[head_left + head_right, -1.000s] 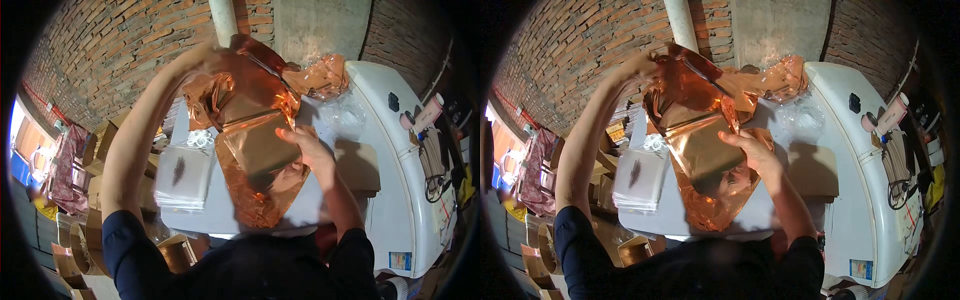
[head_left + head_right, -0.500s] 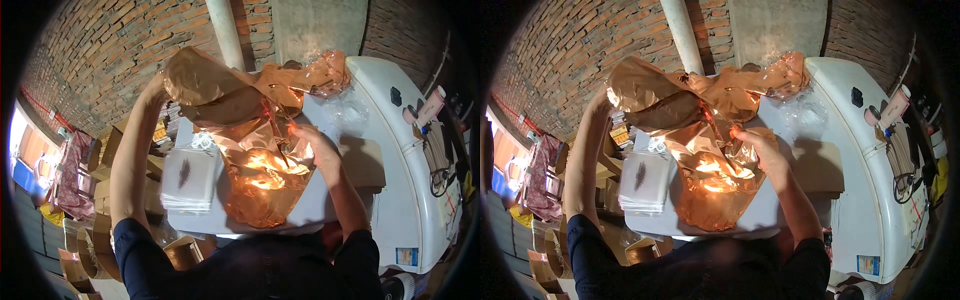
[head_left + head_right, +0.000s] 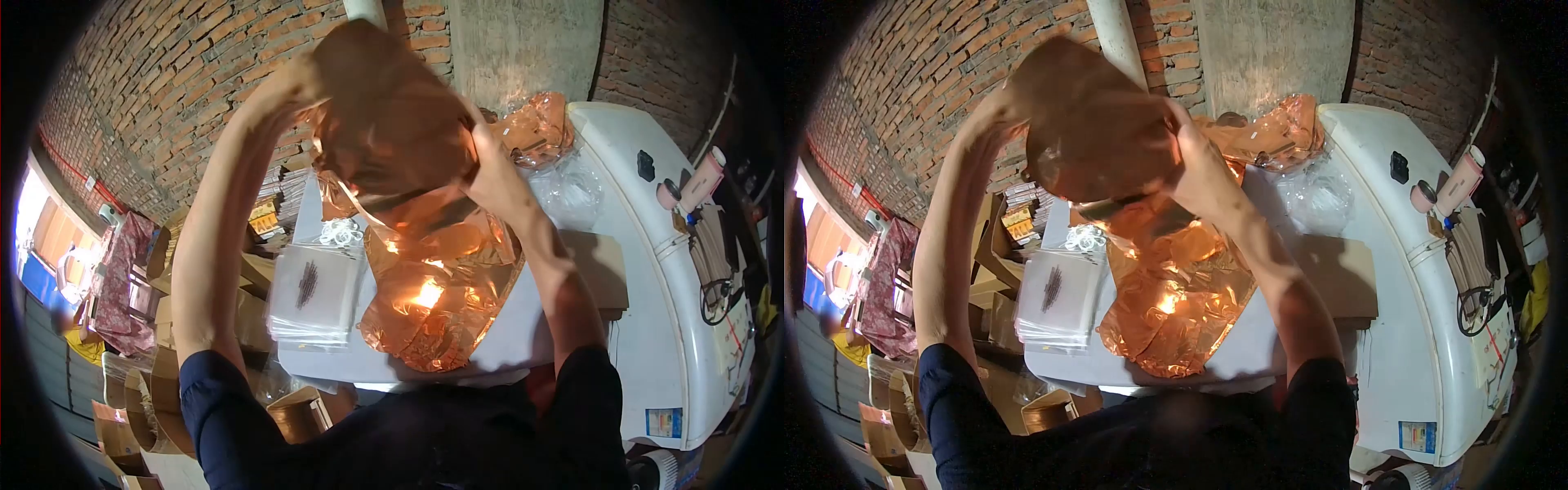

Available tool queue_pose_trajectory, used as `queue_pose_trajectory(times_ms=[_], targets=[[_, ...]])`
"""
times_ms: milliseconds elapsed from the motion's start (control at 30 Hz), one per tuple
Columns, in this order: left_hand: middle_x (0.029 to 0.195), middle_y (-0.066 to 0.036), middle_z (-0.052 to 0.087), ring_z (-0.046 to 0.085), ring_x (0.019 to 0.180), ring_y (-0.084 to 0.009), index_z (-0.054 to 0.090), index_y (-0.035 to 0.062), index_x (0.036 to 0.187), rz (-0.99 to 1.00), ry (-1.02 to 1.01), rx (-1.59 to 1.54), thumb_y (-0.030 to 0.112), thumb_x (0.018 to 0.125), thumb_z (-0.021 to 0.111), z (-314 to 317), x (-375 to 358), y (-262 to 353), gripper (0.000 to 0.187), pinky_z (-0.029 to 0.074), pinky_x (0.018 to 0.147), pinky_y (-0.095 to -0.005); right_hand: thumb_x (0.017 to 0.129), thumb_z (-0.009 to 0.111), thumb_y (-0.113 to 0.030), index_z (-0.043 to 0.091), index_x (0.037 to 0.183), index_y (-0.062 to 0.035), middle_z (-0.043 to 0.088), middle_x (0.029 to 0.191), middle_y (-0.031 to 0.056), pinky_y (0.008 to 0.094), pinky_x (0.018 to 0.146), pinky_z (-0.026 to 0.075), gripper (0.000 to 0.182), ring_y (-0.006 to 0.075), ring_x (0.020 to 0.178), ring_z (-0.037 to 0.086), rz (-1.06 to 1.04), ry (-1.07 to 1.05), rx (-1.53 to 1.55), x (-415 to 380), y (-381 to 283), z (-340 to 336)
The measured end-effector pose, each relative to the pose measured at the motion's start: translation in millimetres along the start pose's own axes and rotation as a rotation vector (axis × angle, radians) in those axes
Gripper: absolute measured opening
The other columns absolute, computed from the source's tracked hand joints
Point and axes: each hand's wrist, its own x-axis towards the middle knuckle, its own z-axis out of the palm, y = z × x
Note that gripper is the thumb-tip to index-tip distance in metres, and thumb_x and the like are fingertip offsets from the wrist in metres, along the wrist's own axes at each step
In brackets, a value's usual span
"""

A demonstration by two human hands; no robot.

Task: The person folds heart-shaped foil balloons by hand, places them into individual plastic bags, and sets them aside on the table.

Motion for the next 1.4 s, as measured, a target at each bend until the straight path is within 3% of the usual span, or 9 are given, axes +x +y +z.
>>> queue_pose_trajectory(times_ms=[133, 400, 633, 667, 767, 867, 1133, 1267, 1400], targets=[[0.074, 0.001, 0.059, 0.055, 0.064, -0.0089, 0.067, 0.0055, 0.099, 0.015, -0.02, 0.09, 0.011, 0.089, 0.061, 9, 2, 50, 0.013, 0.046, 0.057, -0.0248, 0.088, 0.061, -0.022, 0.053, 0.12, 0.0028, 0.066, 0.107, 0.0171, 0.0382, 0.084, 0.05, 0.042, 0.0311, 0.095, 0.063, 0.083, 0.041, 0.259, 29, 47, 10], [0.083, -0.005, 0.069, 0.062, 0.068, -0.0111, 0.067, 0.0025, 0.099, -0.063, 0.025, -0.079, 0.002, 0.089, 0.06, 24, 20, 3, 0.012, 0.052, 0.061, -0.0267, 0.101, 0.044, -0.043, 0.051, 0.131, -0.0065, 0.058, 0.123, 0.0043, 0.0307, 0.1, 0.04, 0.048, 0.0163, 0.113, 0.053, 0.307, 0.144, 1.008, 6, 37, 0], [0.083, -0.006, 0.069, 0.063, 0.071, -0.0118, 0.068, 0.0018, 0.095, -0.227, -0.04, -0.108, -0.001, 0.087, 0.062, 39, 4, 24, 0.01, 0.054, 0.063, -0.029, 0.094, 0.056, -0.051, 0.055, 0.125, -0.0082, 0.06, 0.116, 0.001, 0.0288, 0.088, 0.047, 0.052, 0.0127, 0.103, 0.057, 0.42, 0.153, 1.168, -13, 32, -2], [0.083, -0.006, 0.069, 0.063, 0.07, -0.0121, 0.067, 0.0013, 0.094, -0.202, -0.037, -0.116, 0.0, 0.087, 0.062, 39, 9, 16, 0.009, 0.053, 0.062, -0.0286, 0.088, 0.068, -0.042, 0.058, 0.119, -0.0081, 0.062, 0.108, 0.0014, 0.0289, 0.078, 0.05, 0.048, 0.0112, 0.095, 0.059, 0.485, 0.155, 1.137, -18, 29, -3], [0.084, -0.007, 0.069, 0.063, 0.071, -0.013, 0.066, 0.0001, 0.094, -0.144, -0.03, -0.228, 0.0, 0.087, 0.062, 40, 17, -1, 0.008, 0.054, 0.061, -0.0279, 0.085, 0.069, -0.035, 0.046, 0.137, -0.003, 0.058, 0.126, 0.0084, 0.0334, 0.098, 0.044, 0.066, 0.02, 0.113, 0.057, 0.411, -0.17, 0.831, -33, 60, -7], [0.091, -0.008, 0.068, 0.064, 0.079, -0.0134, 0.064, -0.0003, 0.102, -0.126, -0.064, -0.354, -0.001, 0.088, 0.06, 41, 8, 24, 0.014, 0.054, 0.068, -0.0292, 0.078, 0.076, -0.02, 0.06, 0.119, -0.0045, 0.066, 0.095, 0.0027, 0.0269, 0.081, 0.048, 0.046, 0.0124, 0.097, 0.06, 0.502, -0.28, 0.801, -39, 45, -12], [0.085, -0.005, 0.067, 0.058, 0.068, -0.0104, 0.067, 0.0006, 0.102, -0.055, -0.041, -0.157, 0.009, 0.093, 0.054, 70, 14, 38, 0.018, 0.049, 0.064, -0.0279, 0.088, 0.071, -0.019, 0.065, 0.112, -0.0011, 0.067, 0.107, 0.0023, 0.0273, 0.095, 0.045, 0.031, 0.0125, 0.108, 0.059, 0.295, -0.019, 0.866, -41, -18, 9], [0.07, 0.001, 0.061, 0.05, 0.063, -0.0072, 0.069, 0.0012, 0.087, 0.037, -0.204, -0.038, 0.018, 0.09, 0.058, 76, 21, 35, 0.02, 0.043, 0.062, -0.0238, 0.09, 0.069, -0.019, 0.065, 0.111, -0.002, 0.065, 0.106, 0.0028, 0.0216, 0.086, 0.05, 0.027, 0.0112, 0.098, 0.062, 0.55, -0.105, 1.069, -49, 6, 25], [0.087, -0.002, 0.064, 0.056, 0.077, -0.0103, 0.064, 0.0022, 0.109, -0.01, -0.17, 0.014, 0.038, 0.091, 0.059, 76, 12, 36, 0.04, 0.045, 0.069, -0.0238, 0.091, 0.069, -0.017, 0.065, 0.108, -0.004, 0.065, 0.101, 0.002, 0.0218, 0.084, 0.051, 0.022, 0.01, 0.094, 0.062, 0.696, 0.02, 1.114, -52, 5, 24]])
